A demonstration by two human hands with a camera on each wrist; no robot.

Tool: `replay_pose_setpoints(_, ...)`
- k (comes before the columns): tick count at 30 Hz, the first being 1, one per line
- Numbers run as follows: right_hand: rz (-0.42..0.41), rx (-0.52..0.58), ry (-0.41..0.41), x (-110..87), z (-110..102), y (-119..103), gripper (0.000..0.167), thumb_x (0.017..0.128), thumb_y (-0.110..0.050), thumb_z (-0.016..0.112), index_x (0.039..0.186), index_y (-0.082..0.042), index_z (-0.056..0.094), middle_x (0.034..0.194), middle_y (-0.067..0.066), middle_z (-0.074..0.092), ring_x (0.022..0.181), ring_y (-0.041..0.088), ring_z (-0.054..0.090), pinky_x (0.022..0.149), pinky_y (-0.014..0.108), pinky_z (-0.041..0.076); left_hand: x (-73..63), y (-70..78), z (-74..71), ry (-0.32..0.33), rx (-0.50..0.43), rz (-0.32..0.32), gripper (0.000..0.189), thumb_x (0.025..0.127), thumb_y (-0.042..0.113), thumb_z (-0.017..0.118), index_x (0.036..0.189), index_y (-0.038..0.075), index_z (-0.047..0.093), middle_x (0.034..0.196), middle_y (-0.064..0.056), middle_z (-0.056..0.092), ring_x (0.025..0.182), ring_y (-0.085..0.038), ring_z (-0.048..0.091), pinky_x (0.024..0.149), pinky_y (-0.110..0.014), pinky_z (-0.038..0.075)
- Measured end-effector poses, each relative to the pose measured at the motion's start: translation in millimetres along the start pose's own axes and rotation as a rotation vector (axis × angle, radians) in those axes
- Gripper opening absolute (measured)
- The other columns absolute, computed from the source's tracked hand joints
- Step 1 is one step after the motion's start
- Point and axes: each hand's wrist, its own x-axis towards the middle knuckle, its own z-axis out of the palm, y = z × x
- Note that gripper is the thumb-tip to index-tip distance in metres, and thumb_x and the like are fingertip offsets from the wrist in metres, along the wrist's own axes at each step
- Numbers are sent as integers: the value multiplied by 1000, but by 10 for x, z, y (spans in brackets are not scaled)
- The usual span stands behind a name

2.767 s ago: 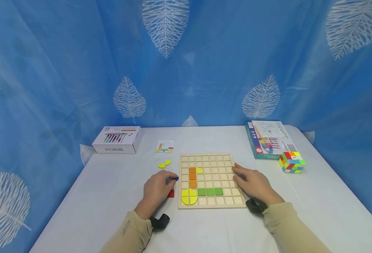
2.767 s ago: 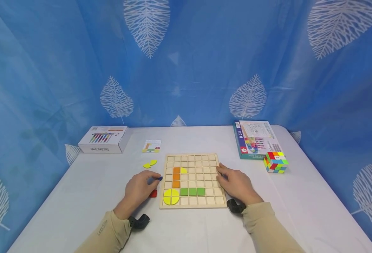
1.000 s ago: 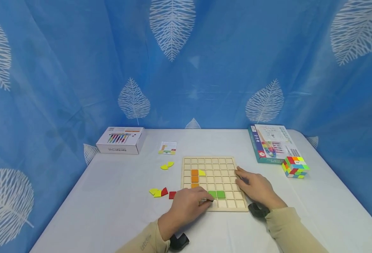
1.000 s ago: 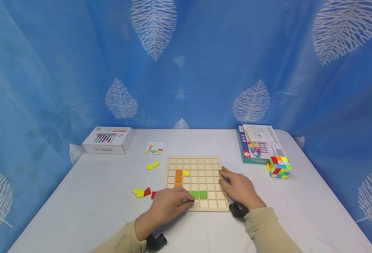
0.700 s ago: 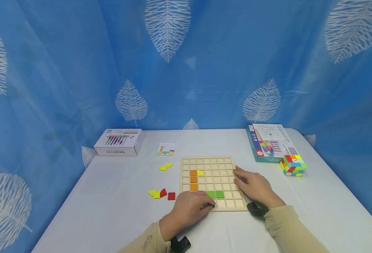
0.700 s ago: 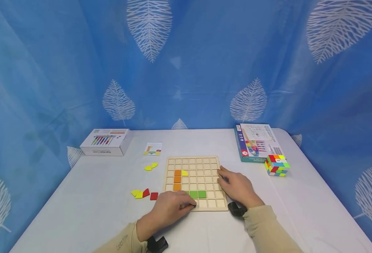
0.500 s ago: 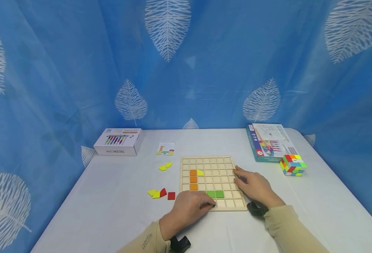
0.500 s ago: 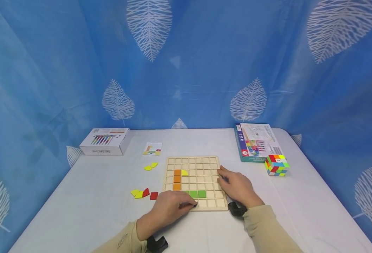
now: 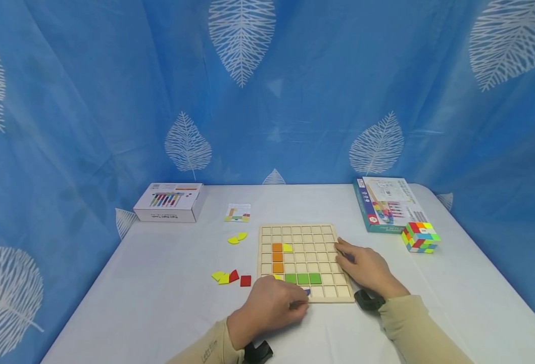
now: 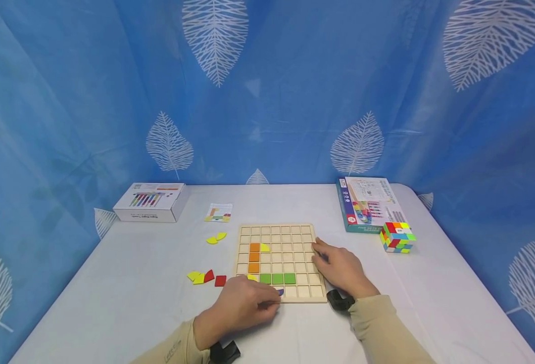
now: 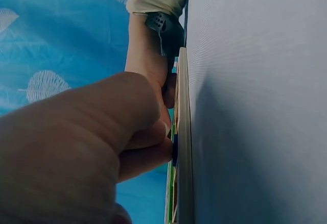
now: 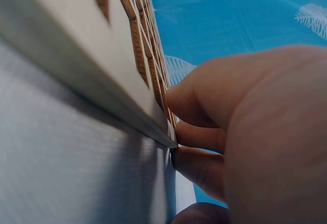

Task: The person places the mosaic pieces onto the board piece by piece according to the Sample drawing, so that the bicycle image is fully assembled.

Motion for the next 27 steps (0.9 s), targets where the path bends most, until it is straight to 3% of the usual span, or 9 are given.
replay_pose_setpoints(4,2,-1,0,3,-3,-9,46,102,-31,61,142,-9,62,153,9,53,135,44,53,105,63,44,-1,10,-16,-25,73,18,8,89,38,74,92,35,81,93,25,76,76,10,69,49,-10,26)
replay_pose_setpoints(10,1,1,-2,5,0,-10,46,102,-31,61,142,-9,62,153,10,53,136,44,52,106,63,43,2,16,-31,-43,155,25,9,90,41,72,86,35,77,97,27,74,61,3,64,46,-17,19)
replay_pose_setpoints(18,-8,3,2,4,4,-8,46,102,-31,61,142,-8,62,153,10,53,135,44,53,105,62,44,9,2,-14,21,155,23,19,87,36,73,71,32,66,91,28,73,52,3,57,44,-16,16)
replay_pose_setpoints(27,-5,-1,-7,-4,-7,-13,46,102,-31,62,141,-8,63,153,10,53,135,44,53,104,62,44,-1,-5,2,32,136,12,11,88,35,74,77,33,72,93,27,74,60,6,64,45,-14,18)
